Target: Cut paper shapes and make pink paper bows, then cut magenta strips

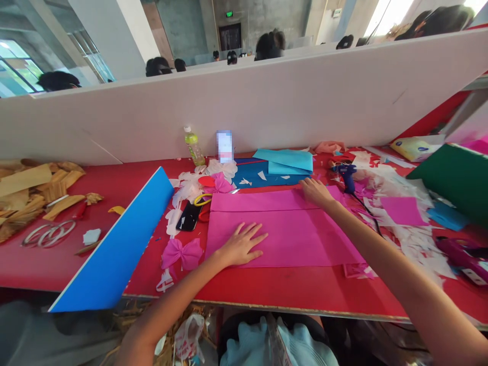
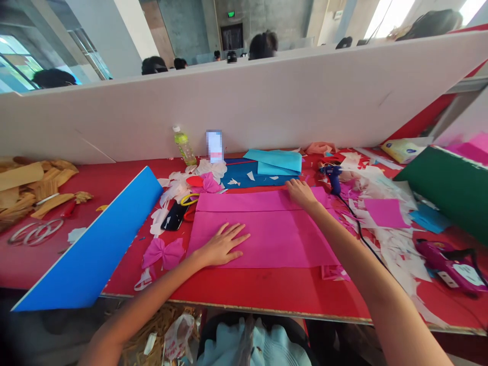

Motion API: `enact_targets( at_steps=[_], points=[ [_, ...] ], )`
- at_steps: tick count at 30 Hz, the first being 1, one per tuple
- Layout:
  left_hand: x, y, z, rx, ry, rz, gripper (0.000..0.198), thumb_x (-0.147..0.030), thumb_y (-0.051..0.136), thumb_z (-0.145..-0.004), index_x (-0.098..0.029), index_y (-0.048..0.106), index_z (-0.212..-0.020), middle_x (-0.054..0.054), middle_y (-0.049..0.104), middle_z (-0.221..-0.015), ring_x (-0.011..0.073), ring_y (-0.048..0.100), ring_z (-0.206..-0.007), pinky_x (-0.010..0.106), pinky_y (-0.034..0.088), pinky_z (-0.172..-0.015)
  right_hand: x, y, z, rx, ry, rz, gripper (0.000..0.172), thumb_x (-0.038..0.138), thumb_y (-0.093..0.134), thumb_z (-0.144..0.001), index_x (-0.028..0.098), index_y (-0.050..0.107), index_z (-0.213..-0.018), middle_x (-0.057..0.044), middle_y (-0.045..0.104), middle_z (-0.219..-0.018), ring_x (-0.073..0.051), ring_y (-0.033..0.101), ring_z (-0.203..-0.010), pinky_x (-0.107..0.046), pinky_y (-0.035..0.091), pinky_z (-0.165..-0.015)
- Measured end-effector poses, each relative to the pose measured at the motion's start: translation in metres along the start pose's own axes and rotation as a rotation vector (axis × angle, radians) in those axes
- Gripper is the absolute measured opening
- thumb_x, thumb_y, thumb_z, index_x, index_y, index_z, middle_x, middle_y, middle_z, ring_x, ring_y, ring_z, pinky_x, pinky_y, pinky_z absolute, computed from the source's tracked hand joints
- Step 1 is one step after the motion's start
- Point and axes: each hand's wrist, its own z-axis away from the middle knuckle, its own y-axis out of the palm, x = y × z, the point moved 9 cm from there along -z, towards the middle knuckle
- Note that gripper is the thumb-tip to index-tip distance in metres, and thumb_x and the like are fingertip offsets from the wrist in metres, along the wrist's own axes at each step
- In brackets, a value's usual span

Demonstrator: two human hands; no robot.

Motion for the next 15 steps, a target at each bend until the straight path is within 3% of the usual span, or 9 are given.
enact_targets(
  at_steps=[3,5,8,10,12,15],
  points=[
    [0.005,-0.011,-0.001,-0.025,0.008,0.054,0.051,-0.048,0.038,-0.089,-0.034,0.034,-0.138,0.005,0.022,-0.150,0.0271,0.021,-0.137,0.053,0.015,-0.109,0.025,-0.020,0.003,-0.098,0.059,-0.067,0.038,0.011,0.029,-0.089,0.008,0.047,-0.122,-0.020,0.054,-0.112,-0.029,0.052,-0.099,-0.041,0.039,-0.082],
    [0.028,-0.038,-0.003,-0.144,-0.030,0.090,0.044,-0.043,0.038,-0.090,-0.032,0.043,-0.132,0.005,0.032,-0.146,0.0250,0.032,-0.132,0.050,0.020,-0.109,0.065,-0.032,0.010,-0.126,-0.068,-0.183,0.038,0.015,0.029,-0.090,0.011,0.048,-0.124,-0.019,0.053,-0.119,-0.028,0.050,-0.107,-0.043,0.039,-0.088],
    [0.100,-0.101,0.005,-0.470,-0.254,0.125,0.034,-0.030,0.038,-0.089,-0.021,0.060,-0.113,0.009,0.056,-0.123,0.0211,0.050,-0.115,0.037,0.035,-0.101,0.133,-0.046,0.038,-0.137,-0.313,-0.347,0.041,0.029,0.031,-0.094,0.018,0.043,-0.131,-0.013,0.046,-0.133,-0.027,0.042,-0.122,-0.045,0.037,-0.097],
    [0.155,-0.126,0.013,-0.527,-0.453,0.100,0.030,-0.023,0.039,-0.086,-0.017,0.062,-0.104,0.010,0.063,-0.106,0.0210,0.057,-0.101,0.033,0.042,-0.092,0.168,-0.049,0.062,-0.101,-0.434,-0.402,0.048,0.038,0.033,-0.094,0.019,0.036,-0.137,-0.013,0.038,-0.141,-0.027,0.034,-0.130,-0.046,0.033,-0.102],
    [0.199,-0.129,0.019,-0.411,-0.629,-0.017,0.026,-0.020,0.041,-0.082,-0.017,0.064,-0.095,0.010,0.066,-0.096,0.0226,0.060,-0.093,0.033,0.044,-0.086,0.192,-0.046,0.083,-0.040,-0.502,-0.433,0.058,0.048,0.036,-0.092,0.019,0.030,-0.141,-0.012,0.031,-0.146,-0.027,0.027,-0.134,-0.047,0.027,-0.107],
    [0.225,-0.107,0.022,-0.148,-0.655,-0.108,0.021,-0.018,0.045,-0.078,-0.019,0.064,-0.087,0.009,0.066,-0.096,0.0233,0.060,-0.092,0.032,0.043,-0.082,0.207,-0.037,0.102,0.056,-0.554,-0.467,0.062,0.051,0.035,-0.091,0.019,0.025,-0.143,-0.012,0.027,-0.148,-0.025,0.022,-0.136,-0.046,0.022,-0.110]
  ],
)
